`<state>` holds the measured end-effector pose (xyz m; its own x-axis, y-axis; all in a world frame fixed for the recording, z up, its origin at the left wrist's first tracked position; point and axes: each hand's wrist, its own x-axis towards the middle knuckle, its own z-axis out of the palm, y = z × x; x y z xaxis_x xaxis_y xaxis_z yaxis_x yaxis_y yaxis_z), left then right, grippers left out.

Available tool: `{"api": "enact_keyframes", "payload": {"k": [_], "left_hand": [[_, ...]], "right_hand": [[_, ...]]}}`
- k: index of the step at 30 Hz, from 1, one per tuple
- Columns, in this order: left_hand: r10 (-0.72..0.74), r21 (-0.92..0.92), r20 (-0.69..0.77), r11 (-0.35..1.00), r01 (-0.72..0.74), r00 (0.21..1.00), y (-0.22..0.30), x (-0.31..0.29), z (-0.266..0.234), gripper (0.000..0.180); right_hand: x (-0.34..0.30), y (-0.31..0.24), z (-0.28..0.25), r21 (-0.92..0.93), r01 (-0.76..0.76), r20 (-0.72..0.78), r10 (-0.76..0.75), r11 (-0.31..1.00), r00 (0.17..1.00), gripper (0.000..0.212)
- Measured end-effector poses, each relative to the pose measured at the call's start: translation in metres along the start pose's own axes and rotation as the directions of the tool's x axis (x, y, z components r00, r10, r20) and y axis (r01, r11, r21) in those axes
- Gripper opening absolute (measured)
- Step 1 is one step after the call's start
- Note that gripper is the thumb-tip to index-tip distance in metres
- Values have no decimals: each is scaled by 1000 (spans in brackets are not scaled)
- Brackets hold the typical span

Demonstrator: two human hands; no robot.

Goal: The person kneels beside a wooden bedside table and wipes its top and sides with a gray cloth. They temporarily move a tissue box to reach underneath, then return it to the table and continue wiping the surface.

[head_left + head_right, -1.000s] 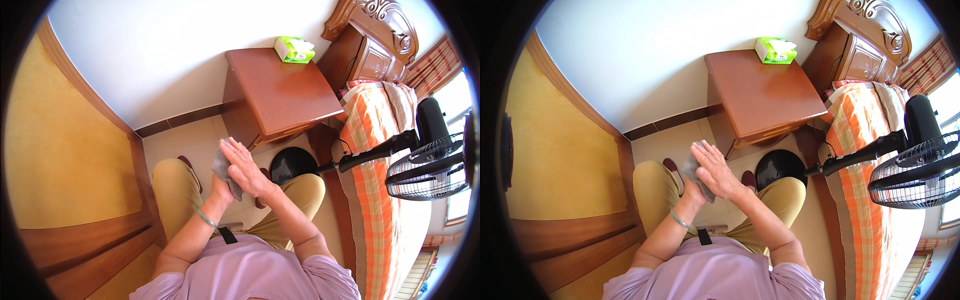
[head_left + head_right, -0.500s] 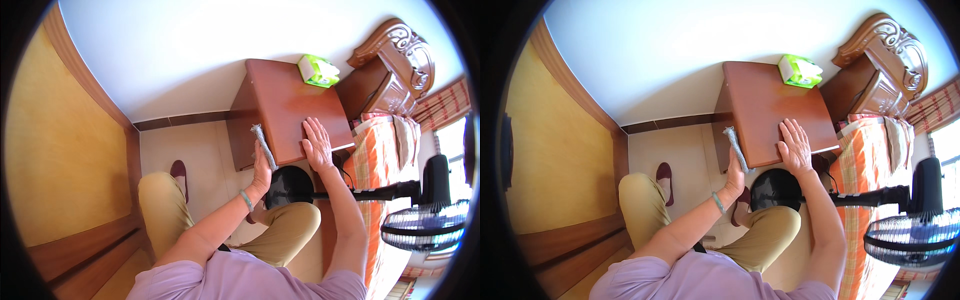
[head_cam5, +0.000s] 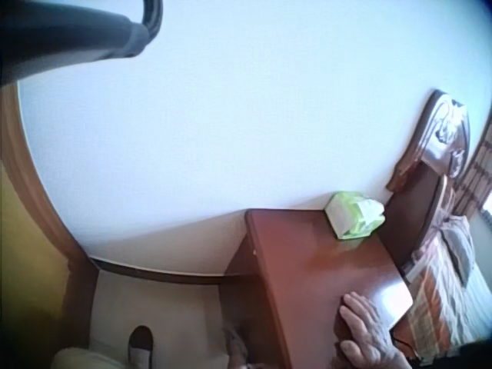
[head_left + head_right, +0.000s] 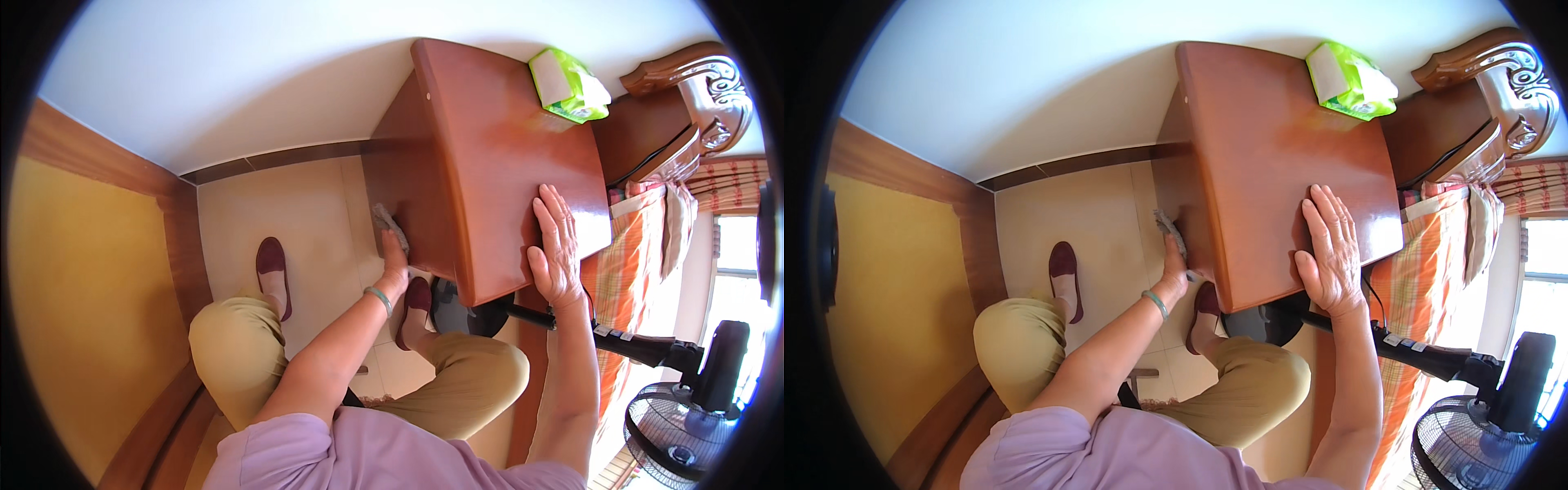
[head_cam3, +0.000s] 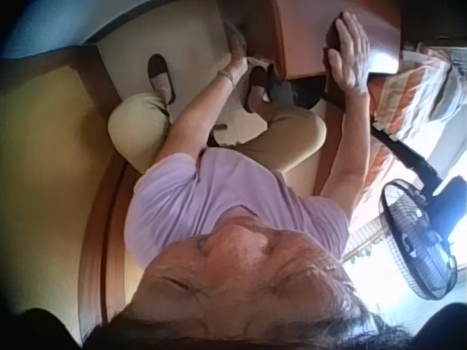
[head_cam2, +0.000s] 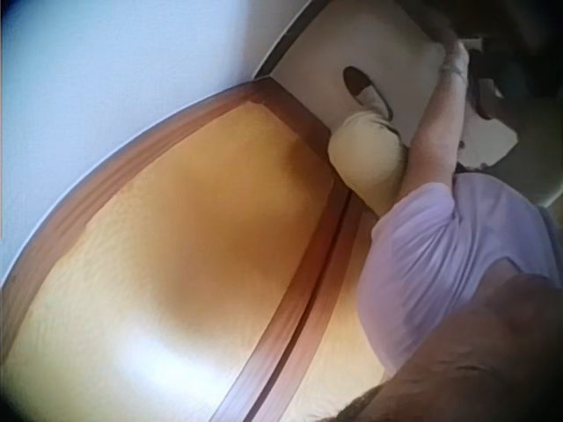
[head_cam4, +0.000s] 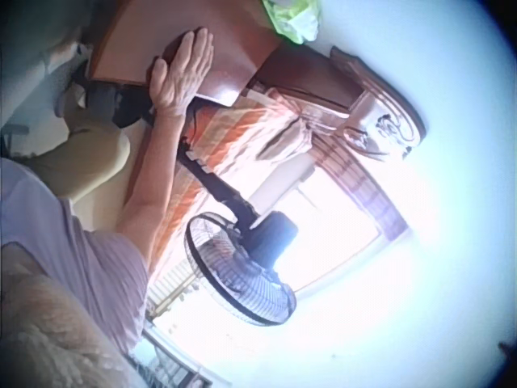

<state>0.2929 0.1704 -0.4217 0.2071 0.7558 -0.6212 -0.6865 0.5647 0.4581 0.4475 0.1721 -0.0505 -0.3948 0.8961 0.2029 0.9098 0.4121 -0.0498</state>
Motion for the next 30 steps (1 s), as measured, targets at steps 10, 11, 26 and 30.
{"api": "enact_keyframes", "payload": {"k": [10, 11, 26, 30], "left_hand": [[-382, -79, -205, 924, 374, 901, 4, 52, -26, 72], [-397, -122, -230, 917, 379, 888, 10, 45, -17, 70], [187, 144, 324, 959, -244, 928, 151, -160, 135, 57], [367, 147, 418, 875, -461, 831, 133, -180, 119, 65]], "right_hand": [[-5, 6, 4, 20, -51, -23, 52, 999, 998, 59], [-8, 6, 3, 24, -58, -21, 58, 998, 998, 59], [-8, -1, -4, 20, -41, -88, 43, 999, 995, 57], [-10, 0, 0, 16, -50, -98, 51, 999, 994, 56]]}}
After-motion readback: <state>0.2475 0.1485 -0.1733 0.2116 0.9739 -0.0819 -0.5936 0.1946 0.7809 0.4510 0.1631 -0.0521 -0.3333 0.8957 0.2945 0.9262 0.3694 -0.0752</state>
